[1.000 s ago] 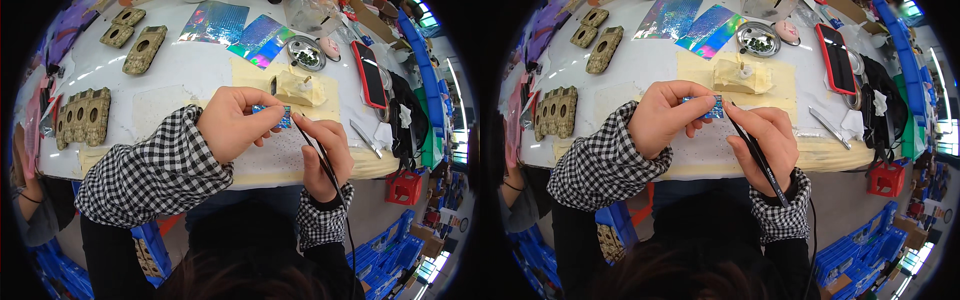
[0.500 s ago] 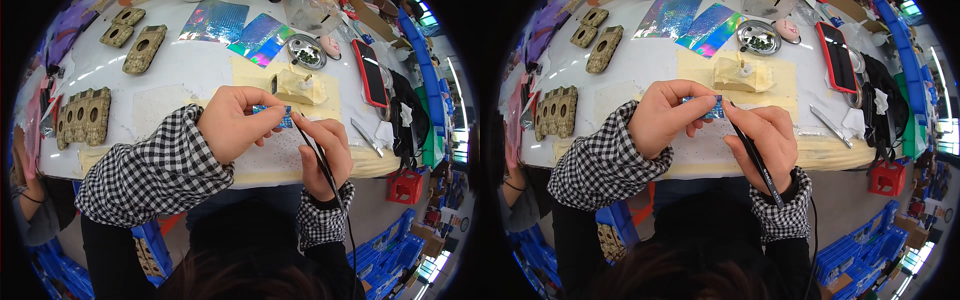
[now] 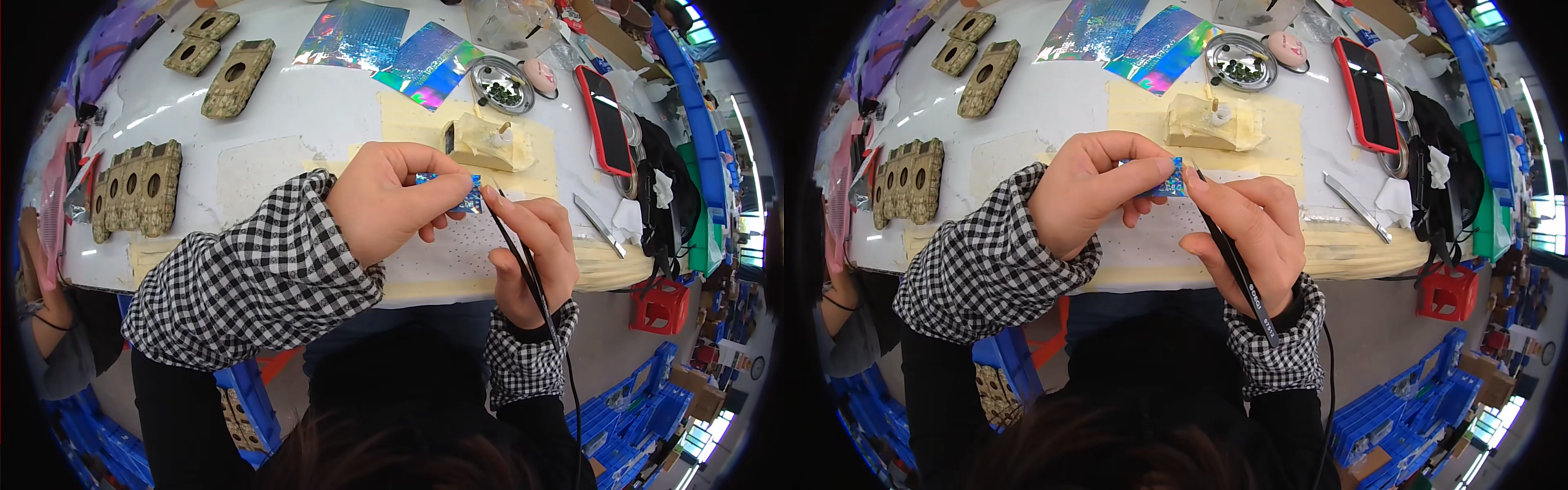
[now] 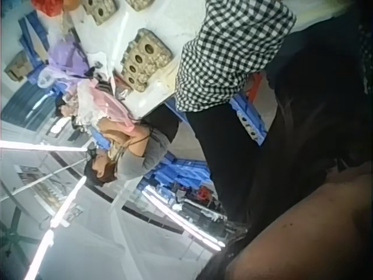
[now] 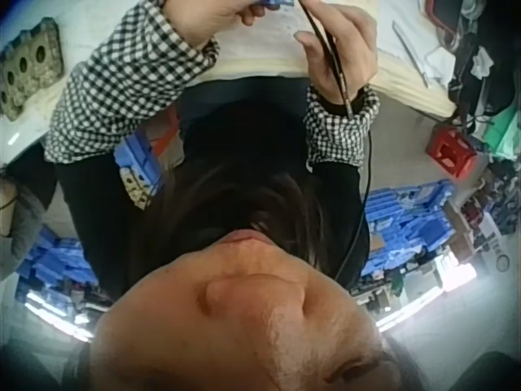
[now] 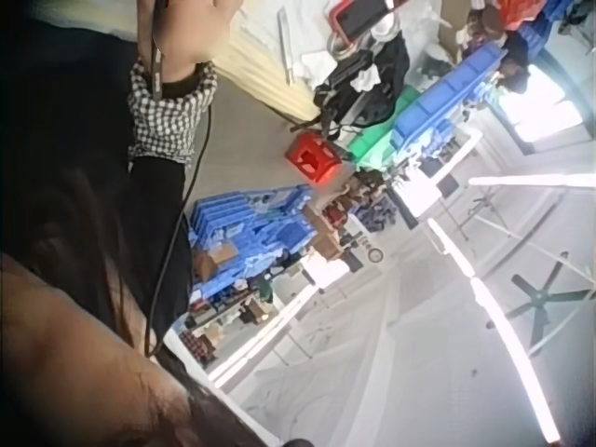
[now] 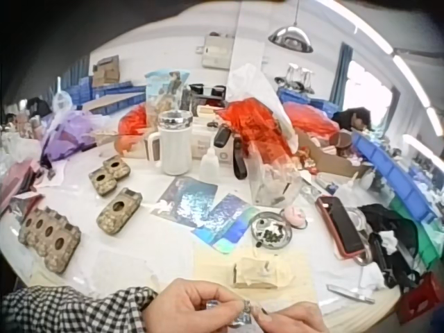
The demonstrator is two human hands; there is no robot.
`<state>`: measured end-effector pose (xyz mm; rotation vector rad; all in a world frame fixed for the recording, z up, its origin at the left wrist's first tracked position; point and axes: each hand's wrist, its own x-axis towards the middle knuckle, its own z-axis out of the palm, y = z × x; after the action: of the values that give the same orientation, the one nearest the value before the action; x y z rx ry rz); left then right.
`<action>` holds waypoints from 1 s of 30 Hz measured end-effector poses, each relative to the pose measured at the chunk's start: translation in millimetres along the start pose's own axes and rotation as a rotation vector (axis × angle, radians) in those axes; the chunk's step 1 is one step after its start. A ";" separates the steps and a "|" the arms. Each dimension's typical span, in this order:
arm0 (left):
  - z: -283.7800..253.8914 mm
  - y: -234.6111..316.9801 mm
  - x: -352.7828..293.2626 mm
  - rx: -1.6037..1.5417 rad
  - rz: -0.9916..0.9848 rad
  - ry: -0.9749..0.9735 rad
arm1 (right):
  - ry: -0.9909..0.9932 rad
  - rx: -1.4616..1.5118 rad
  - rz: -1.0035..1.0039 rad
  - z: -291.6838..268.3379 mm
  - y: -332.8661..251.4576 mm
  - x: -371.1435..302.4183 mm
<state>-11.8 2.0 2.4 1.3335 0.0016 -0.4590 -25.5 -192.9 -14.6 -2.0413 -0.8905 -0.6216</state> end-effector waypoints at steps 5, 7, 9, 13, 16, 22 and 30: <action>1.3 1.5 -1.7 0.018 0.013 -0.004 | 0.036 0.069 0.044 -0.1 3.3 -2.8; 0.5 0.2 -1.1 0.021 0.021 -0.011 | 0.029 0.079 0.063 -1.2 1.8 -2.7; 0.7 -0.1 -0.8 0.025 0.022 -0.014 | 0.017 0.089 0.071 -2.1 2.2 -2.6; 1.1 1.2 -1.7 0.036 0.020 -0.020 | 0.036 0.140 0.096 -1.5 2.5 -3.6; 0.5 -0.6 -1.3 0.047 0.022 -0.017 | 0.091 0.238 0.150 1.1 4.6 -6.5; 0.2 -1.0 0.3 0.048 0.025 0.002 | 0.054 0.201 0.104 0.1 1.2 -4.3; -0.2 1.0 -1.3 0.056 0.055 0.037 | -0.052 -0.211 -0.064 -5.3 -9.5 2.3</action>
<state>-12.6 2.8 3.6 1.3937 -0.0171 -0.3906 -31.9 -192.4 -5.6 -2.2325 -0.9587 -0.7262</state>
